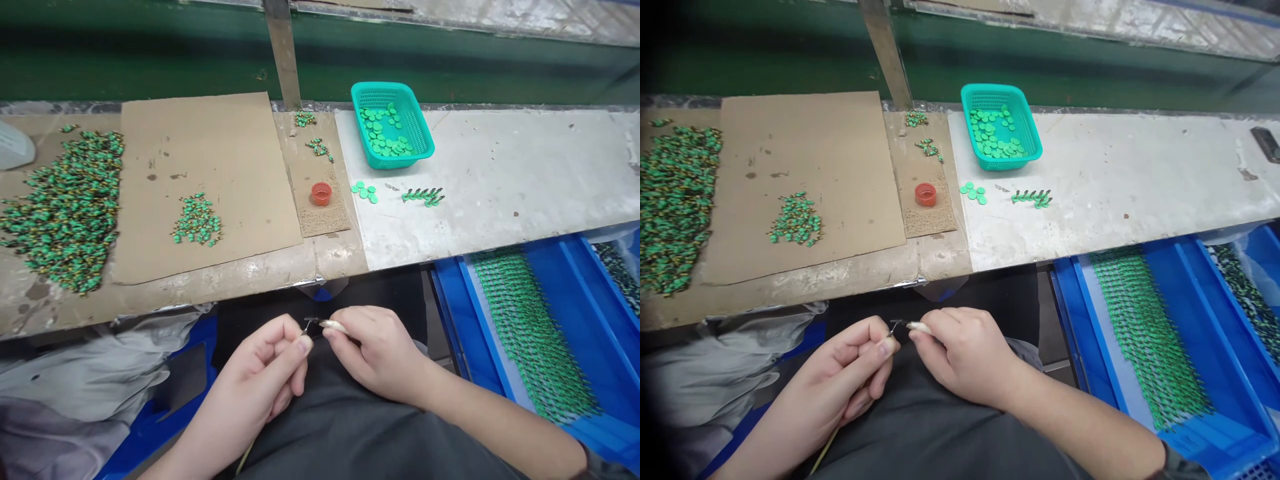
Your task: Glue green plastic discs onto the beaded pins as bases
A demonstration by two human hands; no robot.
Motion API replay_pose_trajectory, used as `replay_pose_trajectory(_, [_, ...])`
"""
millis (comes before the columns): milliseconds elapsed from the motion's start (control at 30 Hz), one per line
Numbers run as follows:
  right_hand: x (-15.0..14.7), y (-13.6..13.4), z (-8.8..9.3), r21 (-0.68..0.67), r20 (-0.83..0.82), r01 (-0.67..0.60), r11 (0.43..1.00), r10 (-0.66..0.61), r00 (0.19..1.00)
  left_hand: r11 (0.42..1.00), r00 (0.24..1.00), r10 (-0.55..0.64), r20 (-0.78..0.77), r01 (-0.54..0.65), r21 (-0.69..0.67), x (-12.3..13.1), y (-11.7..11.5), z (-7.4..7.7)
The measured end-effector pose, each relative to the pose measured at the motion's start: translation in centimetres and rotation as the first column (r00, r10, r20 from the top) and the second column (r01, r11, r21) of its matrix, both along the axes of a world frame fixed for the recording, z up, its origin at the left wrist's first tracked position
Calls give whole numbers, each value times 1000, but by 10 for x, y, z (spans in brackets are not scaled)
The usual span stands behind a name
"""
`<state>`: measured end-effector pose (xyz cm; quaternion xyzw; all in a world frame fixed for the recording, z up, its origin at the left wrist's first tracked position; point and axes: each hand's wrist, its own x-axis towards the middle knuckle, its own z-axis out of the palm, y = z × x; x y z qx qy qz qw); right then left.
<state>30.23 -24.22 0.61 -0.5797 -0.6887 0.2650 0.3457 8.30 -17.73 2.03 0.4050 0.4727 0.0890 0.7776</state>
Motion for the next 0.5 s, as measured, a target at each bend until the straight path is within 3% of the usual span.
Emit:
replay_pose_trajectory(100, [1,-1,1,-9,9,62,998,-62,998,998,999,-6,-42,8,56,3,0,5])
replay_pose_trajectory(267, [-2,-3,1,22,-22,-50,999,50,998,997,996,-1,-94,8,71,3,1,4])
replay_pose_trajectory(433, [-2,-2,-2,3,28,49,999,-49,998,999,995,-19,-102,23,43,4,3,4])
replay_pose_trajectory(500, [-1,-2,-3,18,15,29,999,-29,999,999,996,-18,-87,20,26,5,4,6])
